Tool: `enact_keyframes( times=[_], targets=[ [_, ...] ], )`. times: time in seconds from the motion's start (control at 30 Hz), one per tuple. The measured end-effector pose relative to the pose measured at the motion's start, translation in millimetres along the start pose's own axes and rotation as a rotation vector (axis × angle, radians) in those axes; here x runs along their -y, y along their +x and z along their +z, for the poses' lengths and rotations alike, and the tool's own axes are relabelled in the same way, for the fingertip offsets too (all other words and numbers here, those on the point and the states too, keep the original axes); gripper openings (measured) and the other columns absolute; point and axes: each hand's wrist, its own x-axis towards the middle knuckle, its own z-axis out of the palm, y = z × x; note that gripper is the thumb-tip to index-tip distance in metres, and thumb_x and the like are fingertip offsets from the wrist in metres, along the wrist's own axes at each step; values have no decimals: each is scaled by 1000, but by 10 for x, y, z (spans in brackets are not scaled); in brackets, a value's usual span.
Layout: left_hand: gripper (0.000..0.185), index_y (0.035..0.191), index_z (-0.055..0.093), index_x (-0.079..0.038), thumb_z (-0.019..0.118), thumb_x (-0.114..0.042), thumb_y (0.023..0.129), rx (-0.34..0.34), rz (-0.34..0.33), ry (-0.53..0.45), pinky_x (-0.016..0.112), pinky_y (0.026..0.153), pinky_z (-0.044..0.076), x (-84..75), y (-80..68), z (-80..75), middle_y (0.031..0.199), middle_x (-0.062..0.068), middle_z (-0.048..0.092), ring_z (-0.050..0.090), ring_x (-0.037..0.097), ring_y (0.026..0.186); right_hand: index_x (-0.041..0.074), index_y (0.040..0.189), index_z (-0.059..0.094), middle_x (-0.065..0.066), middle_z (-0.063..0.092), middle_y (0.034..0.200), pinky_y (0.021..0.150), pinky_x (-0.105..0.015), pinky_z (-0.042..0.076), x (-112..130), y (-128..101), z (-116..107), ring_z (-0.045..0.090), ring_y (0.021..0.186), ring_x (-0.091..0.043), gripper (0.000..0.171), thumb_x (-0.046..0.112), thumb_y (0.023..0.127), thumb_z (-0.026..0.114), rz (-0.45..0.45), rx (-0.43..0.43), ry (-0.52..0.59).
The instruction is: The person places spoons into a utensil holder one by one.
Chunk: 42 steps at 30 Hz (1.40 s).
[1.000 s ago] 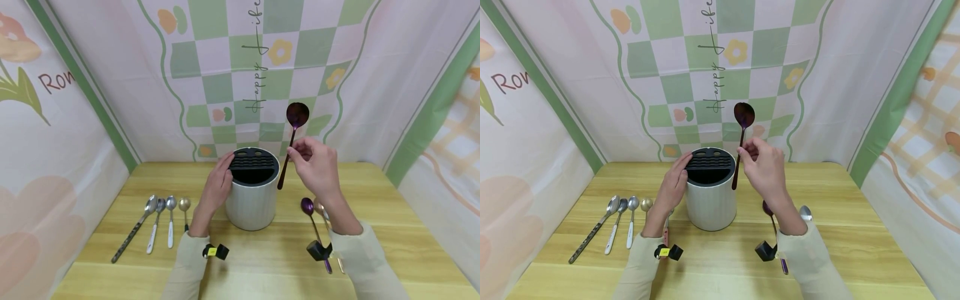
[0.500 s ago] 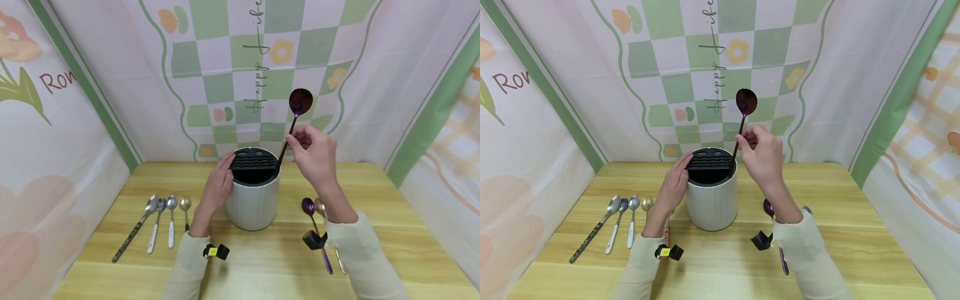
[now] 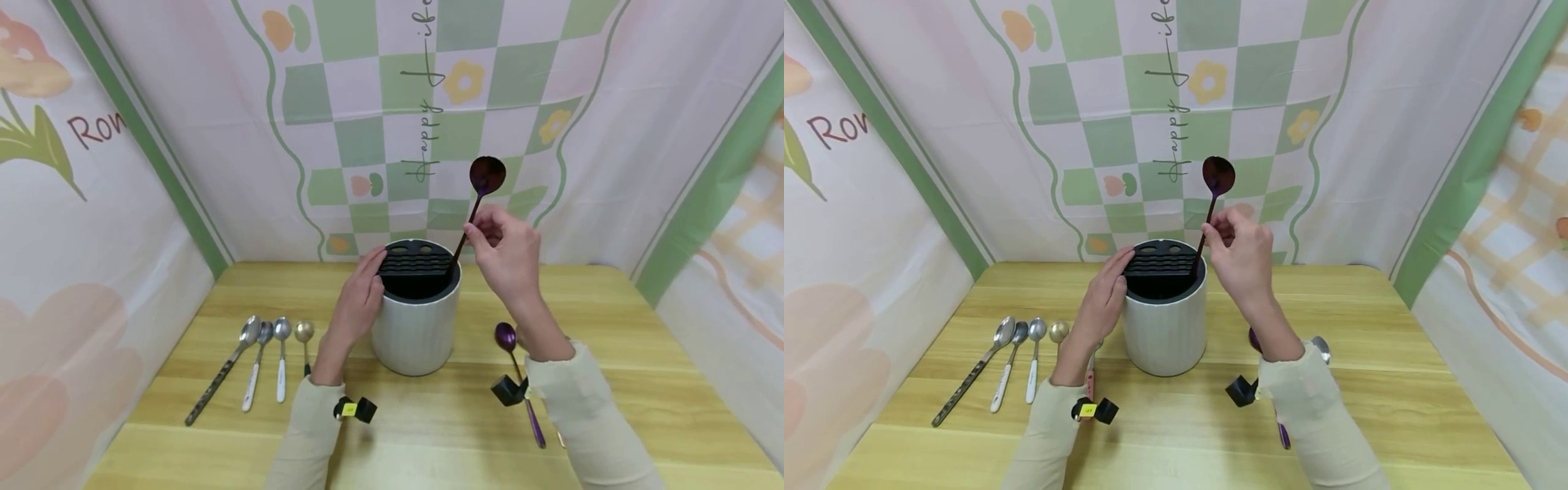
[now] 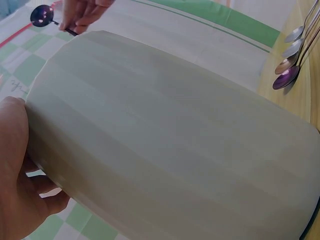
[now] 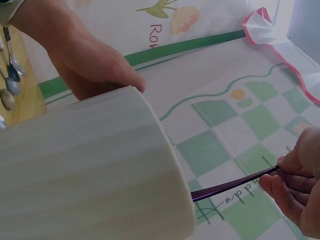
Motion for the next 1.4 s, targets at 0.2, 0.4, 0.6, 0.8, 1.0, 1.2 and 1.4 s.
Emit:
enact_keyframes(
  times=[0.2, 0.4, 0.6, 0.8, 1.0, 1.2, 1.4],
  targets=[
    [50, 146, 45, 3, 35, -11, 99, -2, -1, -1, 46, 120, 35, -8, 1, -1, 155, 16, 43, 41, 31, 144, -5, 85, 70, -21, 73, 78, 61, 1, 43, -85, -79, 54, 50, 64, 18, 7, 1, 87, 71, -12, 15, -20],
    [51, 147, 44, 1, 35, -12, 99, 8, -14, 3, 44, 121, 33, -10, -3, 0, 156, 13, 42, 40, 29, 145, -4, 85, 69, -17, 73, 76, 59, 0, 44, -147, -163, 98, 60, 64, -3, 8, 2, 88, 71, -22, 54, -28],
    [51, 147, 44, 1, 35, -12, 99, 9, -9, 3, 45, 121, 33, -12, 0, 0, 156, 14, 42, 40, 29, 145, -5, 86, 69, -17, 73, 77, 60, 0, 46, -194, -244, 127, 67, 67, -23, 7, 2, 88, 70, -9, 93, -14],
    [51, 148, 44, 0, 34, -13, 100, 22, -30, 0, 43, 122, 32, -11, -1, 0, 157, 11, 41, 39, 27, 146, -5, 86, 69, -19, 72, 77, 61, 1, 45, -238, -314, 162, 69, 69, -30, 7, 1, 88, 69, 8, 107, 5],
    [51, 148, 44, 0, 34, -13, 100, 18, -29, 2, 43, 122, 33, -6, 1, 0, 157, 12, 42, 39, 27, 146, -5, 87, 69, -17, 73, 77, 61, 1, 45, -273, -354, 179, 69, 69, -27, 8, 3, 89, 70, 14, 119, -14],
    [52, 148, 44, 0, 34, -13, 99, 17, -30, 15, 41, 122, 34, -2, 7, 6, 156, 10, 42, 40, 26, 145, -3, 88, 69, -15, 72, 79, 61, 0, 45, -297, -385, 183, 68, 69, -24, 10, 7, 90, 70, 9, 127, -34],
    [52, 148, 44, 0, 34, -12, 99, 13, -29, 12, 42, 121, 34, 0, 9, 5, 156, 11, 42, 40, 26, 145, -3, 88, 69, -16, 73, 80, 62, 1, 45, -304, -401, 194, 69, 70, -24, 10, 8, 90, 70, 8, 130, -27]
  ],
)
